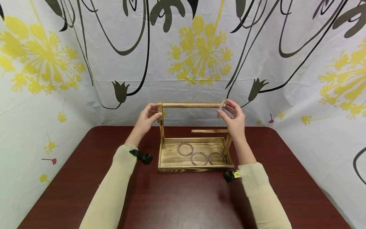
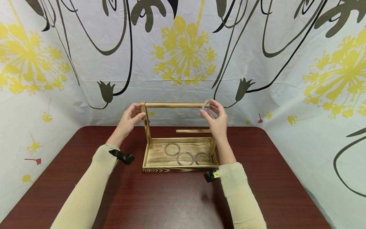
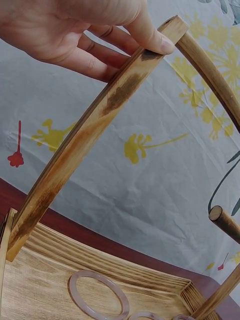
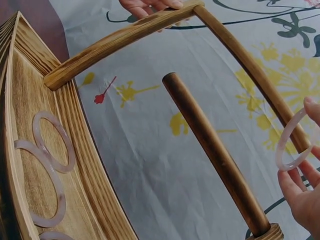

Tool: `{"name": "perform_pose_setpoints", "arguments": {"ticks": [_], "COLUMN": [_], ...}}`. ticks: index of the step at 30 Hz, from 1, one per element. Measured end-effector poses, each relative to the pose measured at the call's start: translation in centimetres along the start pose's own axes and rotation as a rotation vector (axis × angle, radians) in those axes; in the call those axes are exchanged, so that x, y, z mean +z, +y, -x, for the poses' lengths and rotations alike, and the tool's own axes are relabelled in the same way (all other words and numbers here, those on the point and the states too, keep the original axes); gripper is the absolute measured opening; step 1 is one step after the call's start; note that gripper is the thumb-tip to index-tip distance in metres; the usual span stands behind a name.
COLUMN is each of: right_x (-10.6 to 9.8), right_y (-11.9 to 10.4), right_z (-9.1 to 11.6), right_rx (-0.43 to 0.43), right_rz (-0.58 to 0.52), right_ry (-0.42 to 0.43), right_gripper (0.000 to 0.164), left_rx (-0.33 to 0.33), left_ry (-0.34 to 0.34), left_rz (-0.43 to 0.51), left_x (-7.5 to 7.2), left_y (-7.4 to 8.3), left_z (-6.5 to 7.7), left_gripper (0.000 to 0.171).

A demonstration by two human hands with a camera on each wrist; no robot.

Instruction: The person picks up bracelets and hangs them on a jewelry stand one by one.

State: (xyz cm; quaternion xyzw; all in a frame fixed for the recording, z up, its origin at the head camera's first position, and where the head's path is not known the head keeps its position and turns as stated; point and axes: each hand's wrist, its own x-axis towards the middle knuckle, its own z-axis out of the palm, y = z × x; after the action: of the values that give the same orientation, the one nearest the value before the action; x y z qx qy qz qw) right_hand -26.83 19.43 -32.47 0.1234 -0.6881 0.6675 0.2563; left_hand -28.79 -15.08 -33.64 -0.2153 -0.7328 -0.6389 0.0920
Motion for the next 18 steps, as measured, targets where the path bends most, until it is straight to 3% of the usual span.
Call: {"name": "perform_pose_setpoints", "arguments": {"ticks": [18], "right_x": [0.82], "right_y": [-0.55], "right_z": [-0.99], "right_rx": [-0.004], "right_rz": [0.057], "right_ry": [-0.041], "right_gripper": [0.056], "left_rx": [0.016], "left_ry": [0.000], "left_rz": [-0.004], "left_x": [0.02], "left_y": [-0.25], "left_z": [-0.02], "left_gripper": [0.035]}}
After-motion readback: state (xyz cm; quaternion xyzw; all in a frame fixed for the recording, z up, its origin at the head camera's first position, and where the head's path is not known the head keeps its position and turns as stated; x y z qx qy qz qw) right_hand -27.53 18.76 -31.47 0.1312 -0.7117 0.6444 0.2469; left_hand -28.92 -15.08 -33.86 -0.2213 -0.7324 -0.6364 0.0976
